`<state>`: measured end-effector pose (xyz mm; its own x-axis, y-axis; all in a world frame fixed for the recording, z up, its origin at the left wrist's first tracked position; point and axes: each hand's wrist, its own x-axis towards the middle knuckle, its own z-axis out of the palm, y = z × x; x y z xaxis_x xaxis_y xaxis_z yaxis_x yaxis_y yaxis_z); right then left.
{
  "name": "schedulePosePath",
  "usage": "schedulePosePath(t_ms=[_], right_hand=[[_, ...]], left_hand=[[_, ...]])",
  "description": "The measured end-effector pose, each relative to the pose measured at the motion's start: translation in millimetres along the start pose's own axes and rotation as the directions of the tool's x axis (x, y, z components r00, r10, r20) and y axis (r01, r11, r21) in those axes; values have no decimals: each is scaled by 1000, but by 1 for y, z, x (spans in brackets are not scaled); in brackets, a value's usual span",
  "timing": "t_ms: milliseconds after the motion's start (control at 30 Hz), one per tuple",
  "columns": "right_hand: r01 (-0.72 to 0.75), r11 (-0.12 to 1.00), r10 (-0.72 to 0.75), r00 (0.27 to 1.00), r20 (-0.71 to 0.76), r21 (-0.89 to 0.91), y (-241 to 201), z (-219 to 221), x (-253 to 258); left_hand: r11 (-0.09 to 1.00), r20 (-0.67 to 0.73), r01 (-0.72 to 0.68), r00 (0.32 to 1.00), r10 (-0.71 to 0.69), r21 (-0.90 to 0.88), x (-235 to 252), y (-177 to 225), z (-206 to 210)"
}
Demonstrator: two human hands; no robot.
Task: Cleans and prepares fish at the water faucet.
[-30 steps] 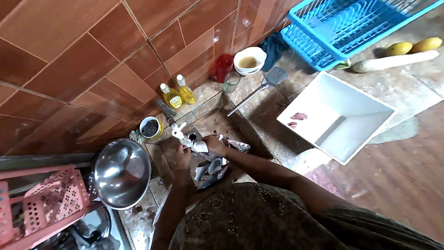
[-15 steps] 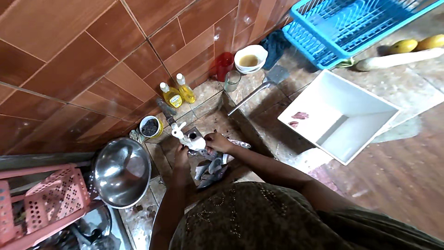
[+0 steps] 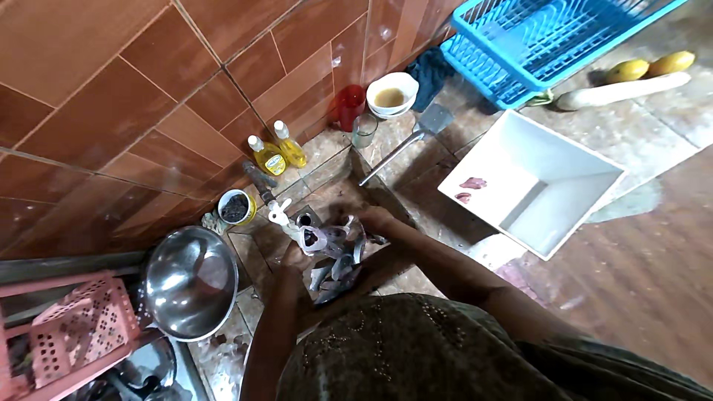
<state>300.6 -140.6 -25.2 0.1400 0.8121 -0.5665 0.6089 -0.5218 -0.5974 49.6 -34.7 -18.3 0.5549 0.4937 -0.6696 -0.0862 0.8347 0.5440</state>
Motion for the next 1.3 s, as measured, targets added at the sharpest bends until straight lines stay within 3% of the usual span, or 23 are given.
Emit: schedulePosePath(t_ms=[33, 100, 167, 233, 333, 433, 567, 767, 867, 933, 1067, 1200, 1300], right_hand=[[-58, 989, 58, 998, -5, -139, 0, 6, 7], [-22, 997, 17, 998, -63, -76, -12, 13, 11], [106, 970, -85, 991, -106, 220, -35, 23, 7], [146, 800, -146, 988, -47, 582, -54, 39, 13], [14, 660, -181, 973, 141, 752, -80, 55, 20], [-166, 567, -88, 962, 260, 807, -99, 72, 33], [-212, 602, -60, 949, 308, 770, -120, 81, 31], [-44, 850, -107, 961, 254, 525, -119, 76, 43], [-33, 852, -94, 972, 214, 523, -107, 62, 48], [-23, 818, -92, 981, 170, 574, -102, 43, 39], [99, 707, -172, 984, 34, 700, -97, 17, 13], [341, 776, -353, 932, -83, 530, -83, 19, 12], [383, 854, -399, 916, -30, 352, -84, 23, 14]], left_hand=[[1000, -1, 9, 1000, -9, -1, -2, 1, 1], [1000, 19, -5, 1000, 4, 16, -2, 1, -3], [996, 30, -64, 998, 62, 58, -2, -5, -8], [985, 13, -140, 990, 140, 104, 2, -8, -15], [949, -52, -190, 976, 210, 253, 7, -10, -37], [847, -62, -166, 972, 227, 505, -3, -2, -62], [894, -102, -47, 989, 103, 446, -20, 0, -85], [863, -245, 124, 970, 0, 491, -22, 9, -58], [826, -277, 182, 960, -33, 533, -5, 9, -42], [837, -271, 170, 962, -27, 520, 4, 9, -27], [969, -159, 35, 987, 4, 245, 28, 5, -19], [988, -110, -7, 994, 24, 155, 27, 9, -12], [983, -64, 0, 998, 12, 185, 14, 13, -9]])
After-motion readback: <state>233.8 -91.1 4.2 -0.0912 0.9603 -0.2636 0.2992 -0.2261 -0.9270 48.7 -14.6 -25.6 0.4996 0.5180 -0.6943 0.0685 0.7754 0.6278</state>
